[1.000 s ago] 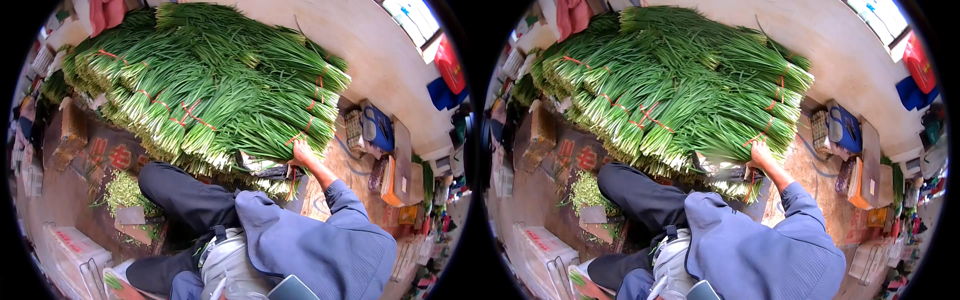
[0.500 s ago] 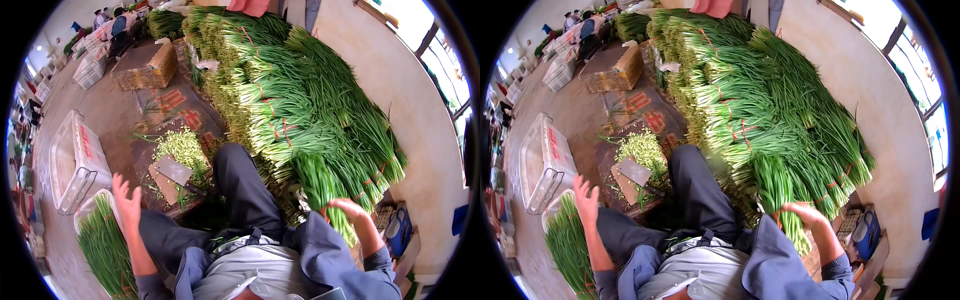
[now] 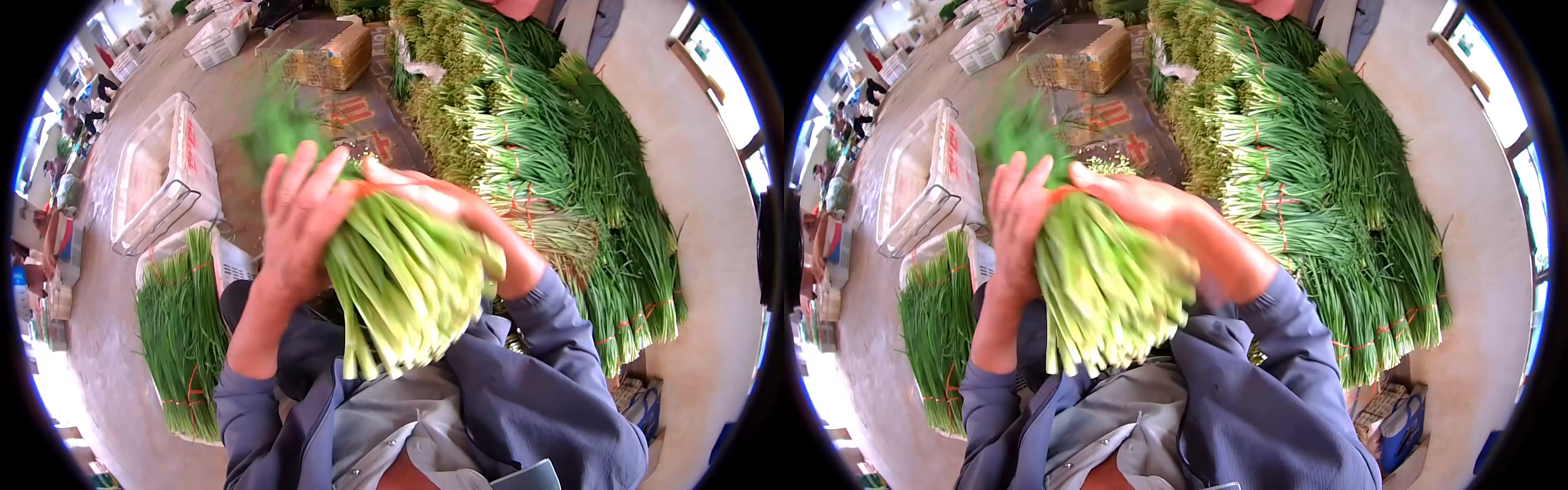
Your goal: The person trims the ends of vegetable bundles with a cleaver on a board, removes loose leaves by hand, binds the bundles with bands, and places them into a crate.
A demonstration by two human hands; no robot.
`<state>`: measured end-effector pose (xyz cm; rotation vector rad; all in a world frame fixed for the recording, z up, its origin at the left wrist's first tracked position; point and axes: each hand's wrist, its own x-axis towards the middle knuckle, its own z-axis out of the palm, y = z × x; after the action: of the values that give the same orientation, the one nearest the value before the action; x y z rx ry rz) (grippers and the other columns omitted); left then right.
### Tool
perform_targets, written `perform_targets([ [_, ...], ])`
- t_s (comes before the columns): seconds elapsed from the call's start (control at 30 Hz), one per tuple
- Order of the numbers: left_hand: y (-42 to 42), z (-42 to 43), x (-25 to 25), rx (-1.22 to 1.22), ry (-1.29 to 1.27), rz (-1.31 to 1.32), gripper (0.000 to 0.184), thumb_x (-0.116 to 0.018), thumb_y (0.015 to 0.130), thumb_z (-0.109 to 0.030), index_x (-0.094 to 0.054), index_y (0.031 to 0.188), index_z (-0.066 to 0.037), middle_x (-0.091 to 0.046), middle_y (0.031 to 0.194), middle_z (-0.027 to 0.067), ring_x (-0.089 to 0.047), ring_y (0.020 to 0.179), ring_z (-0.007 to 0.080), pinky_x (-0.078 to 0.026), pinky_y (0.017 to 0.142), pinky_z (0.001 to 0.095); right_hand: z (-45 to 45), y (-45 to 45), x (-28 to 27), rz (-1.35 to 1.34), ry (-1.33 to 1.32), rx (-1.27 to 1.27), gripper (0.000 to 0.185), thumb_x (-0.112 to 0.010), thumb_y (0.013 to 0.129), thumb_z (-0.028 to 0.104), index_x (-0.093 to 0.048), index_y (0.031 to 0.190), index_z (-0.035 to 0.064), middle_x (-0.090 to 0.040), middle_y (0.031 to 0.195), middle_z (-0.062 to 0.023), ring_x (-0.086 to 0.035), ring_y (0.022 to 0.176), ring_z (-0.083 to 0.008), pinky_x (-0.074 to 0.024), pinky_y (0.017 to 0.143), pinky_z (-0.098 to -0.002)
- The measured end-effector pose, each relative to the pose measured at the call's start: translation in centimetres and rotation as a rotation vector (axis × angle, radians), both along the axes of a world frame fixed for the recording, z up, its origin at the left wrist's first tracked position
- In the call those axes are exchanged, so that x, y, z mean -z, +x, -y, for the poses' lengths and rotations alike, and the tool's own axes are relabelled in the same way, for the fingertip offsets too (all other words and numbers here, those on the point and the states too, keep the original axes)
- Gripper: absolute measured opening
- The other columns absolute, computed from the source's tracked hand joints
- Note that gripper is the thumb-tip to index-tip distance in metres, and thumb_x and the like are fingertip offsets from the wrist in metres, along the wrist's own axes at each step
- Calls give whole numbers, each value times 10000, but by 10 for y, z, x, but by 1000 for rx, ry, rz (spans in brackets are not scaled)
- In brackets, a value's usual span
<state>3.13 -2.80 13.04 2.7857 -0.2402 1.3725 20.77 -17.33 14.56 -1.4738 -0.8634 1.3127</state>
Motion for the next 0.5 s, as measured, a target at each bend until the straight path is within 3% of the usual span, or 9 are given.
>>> perform_targets([
  [0.03, -8, -6, 0, -32, -52, -17, 652, -776, 808, -311, -545, 1364, -60, -589, 1410, 172, -517, 1355, 379, -286, 1185, 566, -20, 14, 27, -46, 110, -30, 622, -513, 1019, 577, -684, 1257, 28, -724, 1133, -99, -683, 986, -183, -554, 854, -366],
  [0.1, -16, -25, 12, -124, -156, -55, 749, -838, 717, -247, -537, 1371, -37, -627, 1354, 165, -616, 1229, 345, -359, 1149, 528, -54, 57, 95, 135, 313, -16, 577, -536, 1002, 559, -735, 1155, 39, -751, 1020, -116, -701, 909, -213, -558, 812, -405],
  [0.17, -22, -43, 40, -277, -524, -207, 818, -844, 686, -201, -506, 1412, -33, -636, 1316, 192, -622, 1191, 386, -466, 1050, 472, -81, 79, 168, 735, 172, -4, 525, -624, 936, 530, -753, 1047, 34, -756, 943, -165, -719, 886, -291, -560, 810, -441],
  [0.2, -22, -54, 55, -365, -683, -283, 847, -851, 677, -208, -493, 1425, -31, -642, 1301, 203, -623, 1182, 402, -496, 1013, 458, -96, 86, 211, 1092, -67, -29, 501, -672, 895, 513, -757, 989, 29, -752, 915, -192, -723, 894, -335, -561, 822, -454],
  [0.27, -29, -89, 100, -403, -767, -354, 887, -860, 669, -229, -473, 1442, -29, -662, 1253, 222, -640, 1151, 412, -524, 956, 458, -88, 68, 267, 1033, -154, -90, 384, -706, 868, 402, -706, 946, 26, -717, 907, -221, -700, 924, -386, -559, 842, -470],
  [0.4, -35, -121, 180, -595, -866, -542, 892, -867, 638, -267, -490, 1419, -56, -682, 1184, 246, -657, 1106, 419, -528, 935, 473, -85, -15, 296, 1165, -243, -164, 603, -734, 863, 435, -562, 1234, -9, -688, 1120, -233, -725, 945, -354, -576, 851, -458],
  [0.47, -34, -126, 209, -599, -835, -572, 908, -875, 616, -287, -491, 1410, -71, -689, 1167, 237, -661, 1087, 417, -531, 917, 484, -95, -33, 325, 1200, -379, -257, 627, -657, 936, 391, -434, 1347, -27, -648, 1169, -267, -727, 951, -370, -590, 820, -459],
  [0.5, -33, -126, 219, -631, -797, -668, 920, -879, 606, -296, -490, 1412, -84, -692, 1159, 231, -665, 1078, 411, -530, 912, 488, -97, -35, 330, 1125, -350, -204, 486, -526, 988, 261, -424, 1352, -44, -655, 1097, -287, -731, 920, -387, -596, 784, -461],
])
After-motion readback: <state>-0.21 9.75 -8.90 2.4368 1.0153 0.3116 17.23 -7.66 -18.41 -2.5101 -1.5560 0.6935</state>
